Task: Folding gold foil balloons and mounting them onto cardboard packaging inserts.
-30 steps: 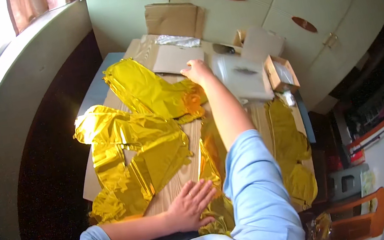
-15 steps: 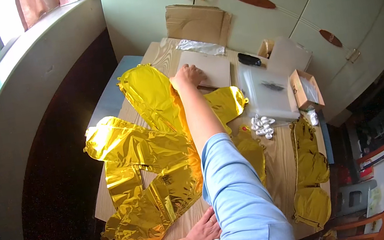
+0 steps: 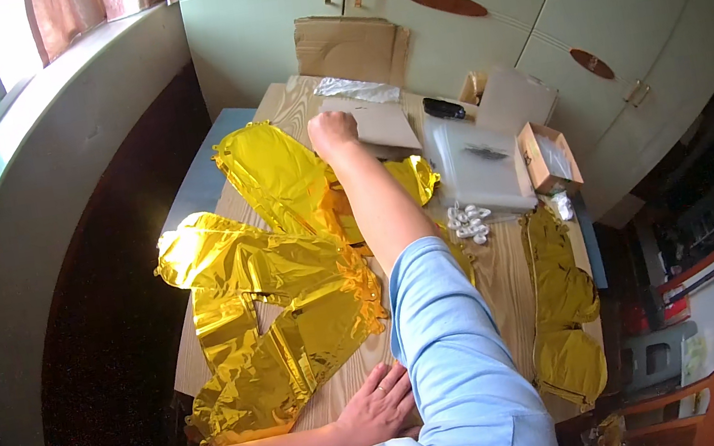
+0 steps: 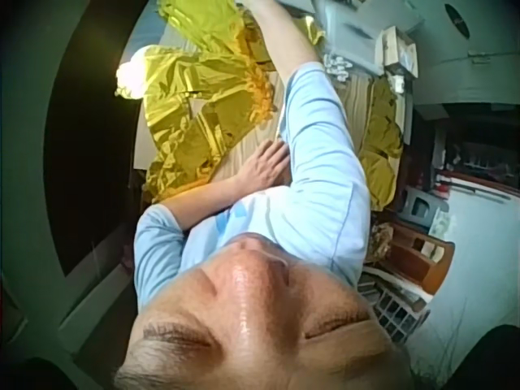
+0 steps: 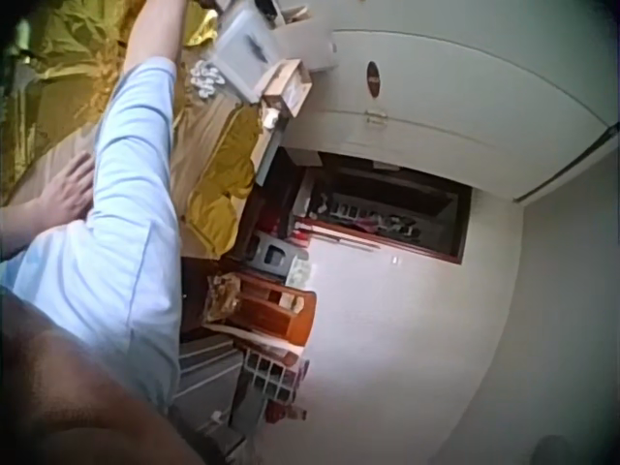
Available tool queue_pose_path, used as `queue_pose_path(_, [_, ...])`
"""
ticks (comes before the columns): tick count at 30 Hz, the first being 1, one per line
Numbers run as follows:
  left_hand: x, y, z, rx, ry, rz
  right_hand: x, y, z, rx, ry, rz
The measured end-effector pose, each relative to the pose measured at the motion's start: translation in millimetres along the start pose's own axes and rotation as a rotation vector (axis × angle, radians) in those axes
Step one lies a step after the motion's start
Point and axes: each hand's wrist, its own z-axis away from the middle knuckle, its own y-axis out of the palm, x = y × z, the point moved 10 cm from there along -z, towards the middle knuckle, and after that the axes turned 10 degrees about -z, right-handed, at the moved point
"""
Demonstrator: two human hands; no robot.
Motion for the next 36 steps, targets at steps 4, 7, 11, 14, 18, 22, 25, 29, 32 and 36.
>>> queue_pose_path(4, [1.6, -2.3, 0.4, -0.020, -0.026, 0.058, 6.0, -22.7, 9.6, -0.170, -0.129, 0.056])
queue_pose_path(7, [2.0, 0.3, 3.1, -0.072, -0.040, 0.077, 2.6, -8.9, 20.8, -0.008, -0.116, -0.231])
queue_pose_path(11, [4.4, -7.9, 7.2, -0.279, -0.047, 0.122, -25.2, 18.7, 31.3, 0.230, -0.019, -0.463])
queue_pose_path(14, [2.2, -5.7, 5.8, -0.233, -0.041, 0.124, -58.1, 24.8, 33.1, 0.239, -0.026, -0.333])
queue_pose_path(18, [2.1, 0.9, 4.6, -0.197, -0.033, 0.108, -65.4, 36.6, 36.2, 0.296, -0.028, -0.322])
queue_pose_path(22, [2.1, 7.0, 4.2, -0.225, -0.036, 0.113, -63.6, 46.7, 34.3, 0.436, -0.025, -0.350])
queue_pose_path(25, [2.8, 6.4, 3.5, -0.193, -0.033, 0.074, -68.7, 48.1, 28.6, 0.447, -0.043, -0.377])
queue_pose_path(29, [1.8, 10.8, 3.7, -0.177, -0.025, -0.022, -69.7, 41.0, 29.3, 0.342, -0.029, -0.507])
queue_pose_path(32, [4.4, 6.1, 3.9, -0.162, -0.043, 0.085, -66.2, 22.6, 29.9, 0.229, 0.020, -0.337])
queue_pose_path(36, [4.6, -10.0, 3.5, -0.151, -0.045, 0.154, -63.5, -69.3, 51.8, -0.378, -0.146, -0.005])
